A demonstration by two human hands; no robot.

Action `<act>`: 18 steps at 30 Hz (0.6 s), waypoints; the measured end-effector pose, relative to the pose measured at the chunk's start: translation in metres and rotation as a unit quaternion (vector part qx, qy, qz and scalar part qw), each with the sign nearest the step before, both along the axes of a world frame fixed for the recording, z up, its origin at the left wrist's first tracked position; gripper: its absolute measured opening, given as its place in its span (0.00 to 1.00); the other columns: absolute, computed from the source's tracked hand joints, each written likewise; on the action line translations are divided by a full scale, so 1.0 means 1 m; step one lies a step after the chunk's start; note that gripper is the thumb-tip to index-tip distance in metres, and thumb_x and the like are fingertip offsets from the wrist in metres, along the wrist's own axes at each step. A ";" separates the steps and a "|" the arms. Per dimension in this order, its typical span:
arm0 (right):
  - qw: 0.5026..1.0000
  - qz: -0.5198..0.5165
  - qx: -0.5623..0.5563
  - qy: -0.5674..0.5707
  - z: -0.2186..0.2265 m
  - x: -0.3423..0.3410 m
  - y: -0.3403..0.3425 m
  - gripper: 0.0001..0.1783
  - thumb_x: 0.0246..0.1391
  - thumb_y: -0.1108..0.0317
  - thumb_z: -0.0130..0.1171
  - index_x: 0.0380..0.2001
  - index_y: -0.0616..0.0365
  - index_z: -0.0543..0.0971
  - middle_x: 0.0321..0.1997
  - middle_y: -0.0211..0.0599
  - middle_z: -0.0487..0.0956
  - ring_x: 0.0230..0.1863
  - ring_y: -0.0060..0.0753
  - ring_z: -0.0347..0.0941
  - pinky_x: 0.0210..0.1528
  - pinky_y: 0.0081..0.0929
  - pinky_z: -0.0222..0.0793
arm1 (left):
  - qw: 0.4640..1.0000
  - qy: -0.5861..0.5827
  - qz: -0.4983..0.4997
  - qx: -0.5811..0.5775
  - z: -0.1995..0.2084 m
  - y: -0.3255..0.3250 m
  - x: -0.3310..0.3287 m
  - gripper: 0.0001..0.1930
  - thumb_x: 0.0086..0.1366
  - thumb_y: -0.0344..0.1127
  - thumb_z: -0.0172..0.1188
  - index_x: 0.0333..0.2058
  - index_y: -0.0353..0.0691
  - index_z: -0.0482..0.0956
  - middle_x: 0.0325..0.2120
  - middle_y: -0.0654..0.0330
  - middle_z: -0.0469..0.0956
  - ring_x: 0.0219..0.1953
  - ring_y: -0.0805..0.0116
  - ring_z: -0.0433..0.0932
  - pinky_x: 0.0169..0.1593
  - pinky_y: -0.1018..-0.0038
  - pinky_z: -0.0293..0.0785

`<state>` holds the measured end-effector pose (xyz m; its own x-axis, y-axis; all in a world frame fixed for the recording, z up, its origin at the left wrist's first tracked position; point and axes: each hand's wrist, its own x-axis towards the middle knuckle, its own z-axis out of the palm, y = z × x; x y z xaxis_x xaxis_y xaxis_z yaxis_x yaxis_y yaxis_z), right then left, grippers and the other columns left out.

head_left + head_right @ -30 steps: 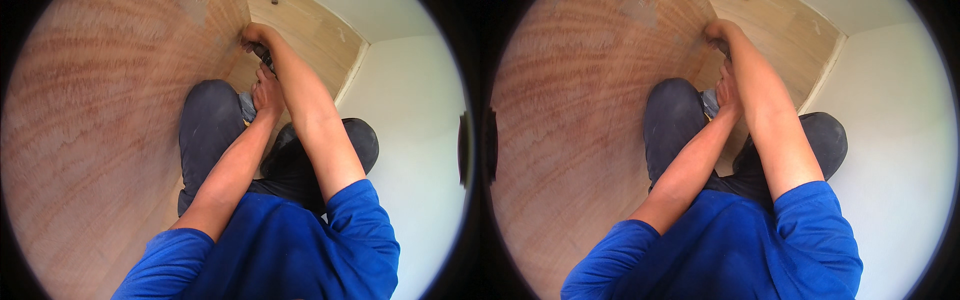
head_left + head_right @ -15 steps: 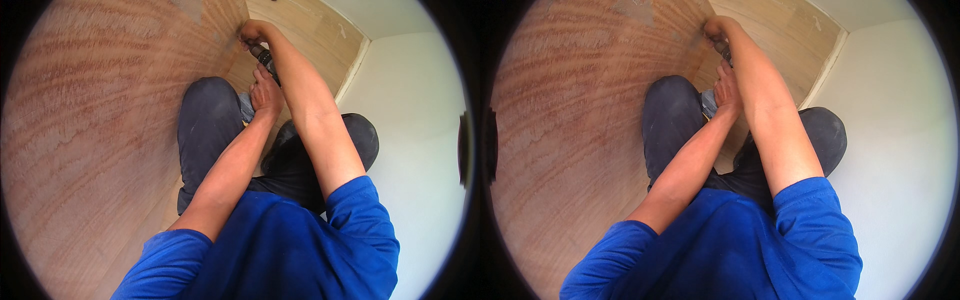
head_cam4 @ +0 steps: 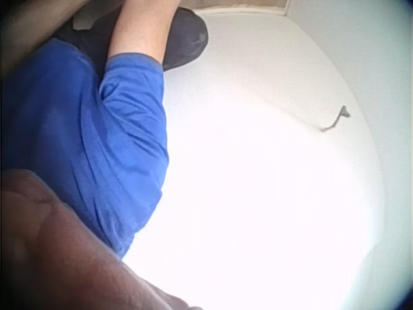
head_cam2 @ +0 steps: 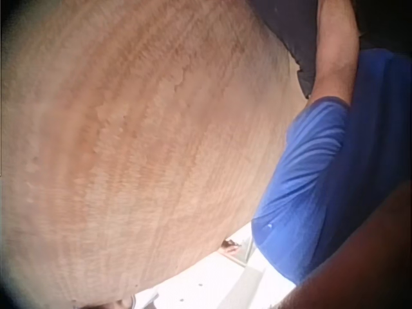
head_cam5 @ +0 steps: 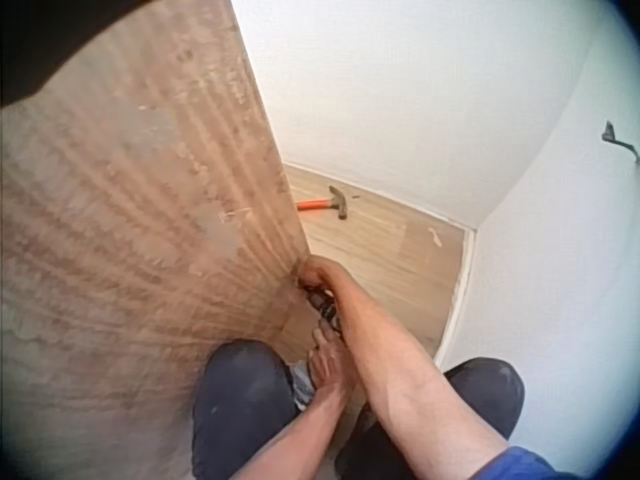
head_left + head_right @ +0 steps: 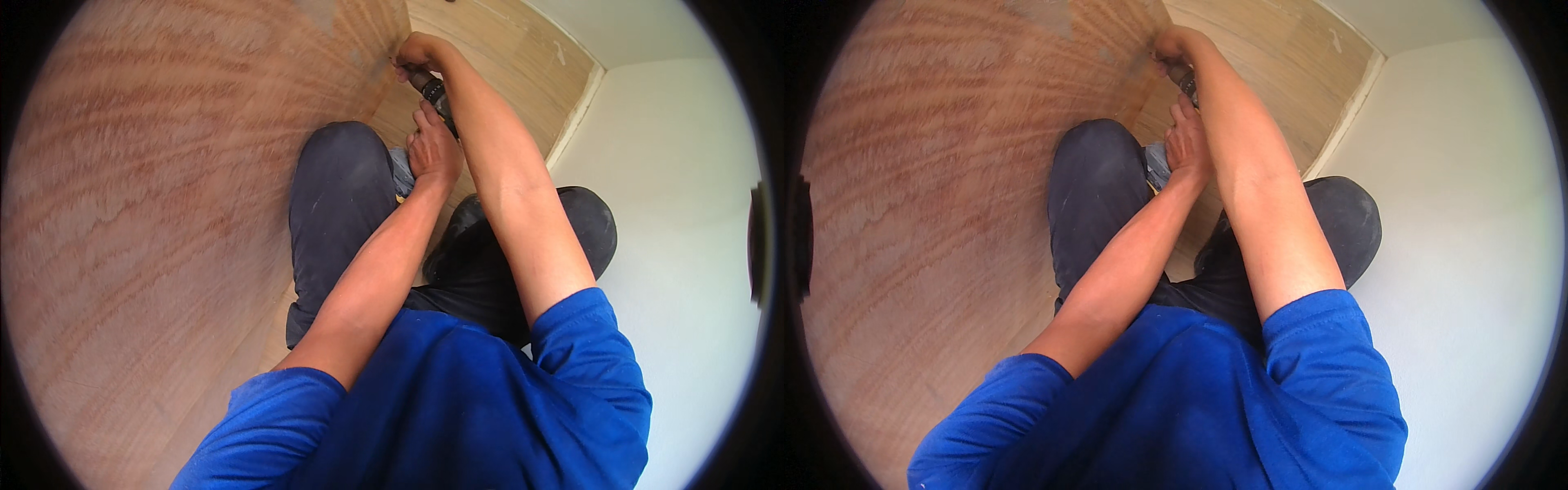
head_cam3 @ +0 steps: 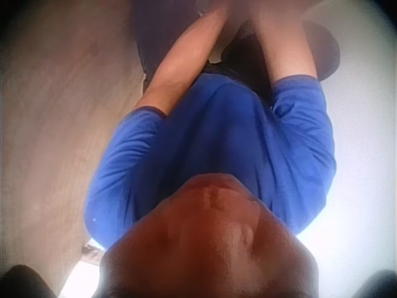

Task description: The person uses a cordless drill to drive screws into a wooden shelving unit. They position the drill, insert screws, and fasten them into the wood while kneeling on the floor.

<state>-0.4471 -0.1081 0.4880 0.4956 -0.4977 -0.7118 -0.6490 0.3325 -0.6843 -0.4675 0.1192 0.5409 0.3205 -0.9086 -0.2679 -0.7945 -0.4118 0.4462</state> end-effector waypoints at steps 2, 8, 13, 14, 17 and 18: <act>0.999 0.023 -0.030 0.034 0.004 -0.002 0.000 0.09 0.67 0.72 0.59 0.41 0.69 0.82 0.36 0.45 0.86 0.36 0.40 0.87 0.41 0.39 0.84 | 1.000 0.004 0.004 -0.004 -0.002 -0.002 -0.001 0.47 0.59 0.35 0.71 0.70 0.29 0.51 0.54 0.45 0.69 0.47 0.46 0.83 0.58 0.57 0.72; 0.998 -0.017 -0.024 -0.049 0.001 -0.007 0.017 0.09 0.67 0.71 0.61 0.39 0.68 0.82 0.34 0.42 0.87 0.34 0.37 0.86 0.39 0.37 0.83 | 0.998 0.029 0.058 0.027 -0.003 -0.006 -0.001 0.47 0.59 0.34 0.71 0.70 0.31 0.52 0.56 0.45 0.68 0.50 0.39 0.80 0.59 0.56 0.75; 0.990 -0.008 -0.120 -0.069 -0.016 -0.008 0.017 0.09 0.66 0.71 0.62 0.35 0.68 0.83 0.32 0.42 0.86 0.33 0.35 0.85 0.37 0.35 0.82 | 0.995 0.054 0.066 0.049 0.004 -0.009 -0.003 0.46 0.60 0.33 0.70 0.70 0.30 0.51 0.57 0.45 0.68 0.50 0.39 0.80 0.59 0.55 0.75; 0.991 -0.007 -0.117 -0.068 -0.014 -0.009 0.018 0.09 0.66 0.72 0.62 0.34 0.68 0.83 0.32 0.42 0.86 0.32 0.35 0.85 0.37 0.34 0.82 | 0.996 0.049 0.059 0.040 0.004 -0.006 -0.003 0.46 0.60 0.33 0.70 0.70 0.30 0.51 0.57 0.45 0.68 0.50 0.39 0.80 0.59 0.55 0.75; 0.992 -0.018 -0.103 -0.071 -0.007 -0.011 0.019 0.09 0.66 0.72 0.62 0.35 0.68 0.83 0.31 0.43 0.86 0.31 0.34 0.84 0.36 0.33 0.81 | 0.998 0.035 0.046 0.023 0.004 -0.003 -0.003 0.45 0.60 0.31 0.69 0.70 0.29 0.51 0.55 0.44 0.68 0.49 0.40 0.81 0.58 0.55 0.74; 0.992 -0.025 -0.098 -0.072 -0.005 -0.012 0.019 0.09 0.67 0.72 0.61 0.35 0.69 0.84 0.31 0.43 0.86 0.31 0.34 0.84 0.36 0.33 0.81 | 0.998 0.029 0.043 0.019 0.002 -0.003 -0.003 0.45 0.60 0.30 0.68 0.70 0.28 0.51 0.55 0.44 0.68 0.48 0.41 0.81 0.58 0.55 0.73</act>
